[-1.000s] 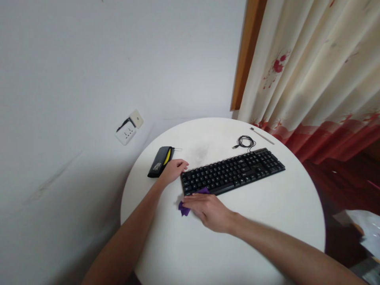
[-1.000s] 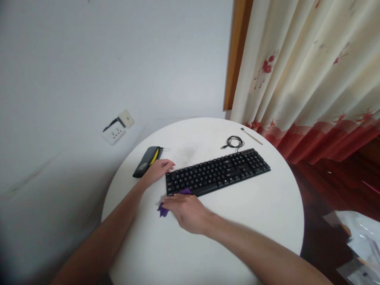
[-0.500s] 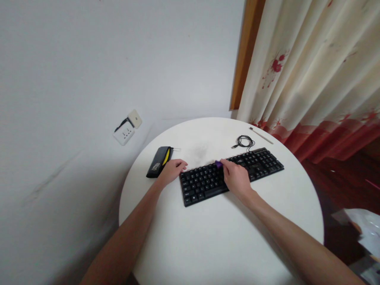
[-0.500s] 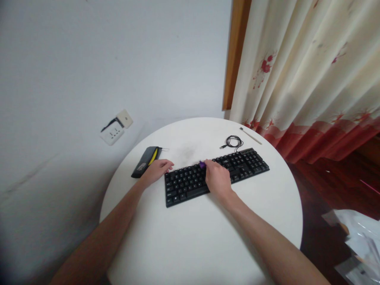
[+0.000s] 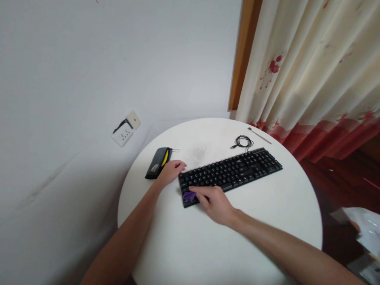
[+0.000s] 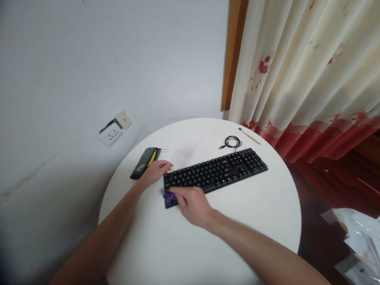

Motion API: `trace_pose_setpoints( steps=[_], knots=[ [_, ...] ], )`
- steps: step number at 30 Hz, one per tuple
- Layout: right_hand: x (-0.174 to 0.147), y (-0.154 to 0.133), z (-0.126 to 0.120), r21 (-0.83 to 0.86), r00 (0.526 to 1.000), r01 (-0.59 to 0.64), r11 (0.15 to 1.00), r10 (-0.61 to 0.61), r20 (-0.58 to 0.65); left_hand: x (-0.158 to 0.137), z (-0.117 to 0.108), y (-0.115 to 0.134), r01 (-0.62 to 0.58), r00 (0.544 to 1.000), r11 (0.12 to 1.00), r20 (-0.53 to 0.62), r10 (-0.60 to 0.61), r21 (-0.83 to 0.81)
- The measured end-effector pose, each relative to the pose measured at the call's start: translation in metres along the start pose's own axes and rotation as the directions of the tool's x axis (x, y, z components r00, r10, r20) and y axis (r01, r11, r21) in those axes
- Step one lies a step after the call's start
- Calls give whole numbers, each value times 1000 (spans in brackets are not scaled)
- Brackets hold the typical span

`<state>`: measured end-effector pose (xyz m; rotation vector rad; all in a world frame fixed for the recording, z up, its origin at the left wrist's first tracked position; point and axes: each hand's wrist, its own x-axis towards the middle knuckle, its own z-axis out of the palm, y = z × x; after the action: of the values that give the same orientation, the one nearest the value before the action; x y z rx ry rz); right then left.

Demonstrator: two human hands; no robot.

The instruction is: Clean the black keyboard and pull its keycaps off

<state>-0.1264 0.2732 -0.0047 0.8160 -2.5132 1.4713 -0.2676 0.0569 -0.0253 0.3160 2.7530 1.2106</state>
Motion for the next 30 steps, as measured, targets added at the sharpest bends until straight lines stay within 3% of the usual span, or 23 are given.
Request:
trace_pose_setpoints(
  steps=[3,6,8,11,14,19,22,26,30],
  knots=[
    [11,10,-32,-24,975,-133,991,127,-180,0,0,1,2,1000,1000,4,-3,6],
    [21,25,-67,-236,896,-263,935,146,-418,-1,-1,2,7,1000,1000,7,-8,22],
    [23,33,-83,-372,853,-359,856,139,-504,-2,-1,3,9,1000,1000,6,-9,26],
    [23,39,-85,-479,874,-395,784,159,-459,-2,-2,6,9,1000,1000,5,-9,26],
    [19,35,-62,-497,920,-371,784,238,-311,-3,-3,10,9,1000,999,0,-9,32],
    [9,13,-13,-474,973,-216,854,230,-30,-4,-3,13,0,1000,999,-8,0,40],
    [3,2,3,-305,988,-109,946,136,68,-4,-3,13,-3,1000,999,-11,4,34],
    [7,4,-3,-56,992,-123,991,124,14,-4,-2,11,1,1000,1000,-10,0,24],
    [20,21,-45,-11,959,-221,975,215,-182,-3,-3,12,7,1000,999,-6,-6,43]
  ],
)
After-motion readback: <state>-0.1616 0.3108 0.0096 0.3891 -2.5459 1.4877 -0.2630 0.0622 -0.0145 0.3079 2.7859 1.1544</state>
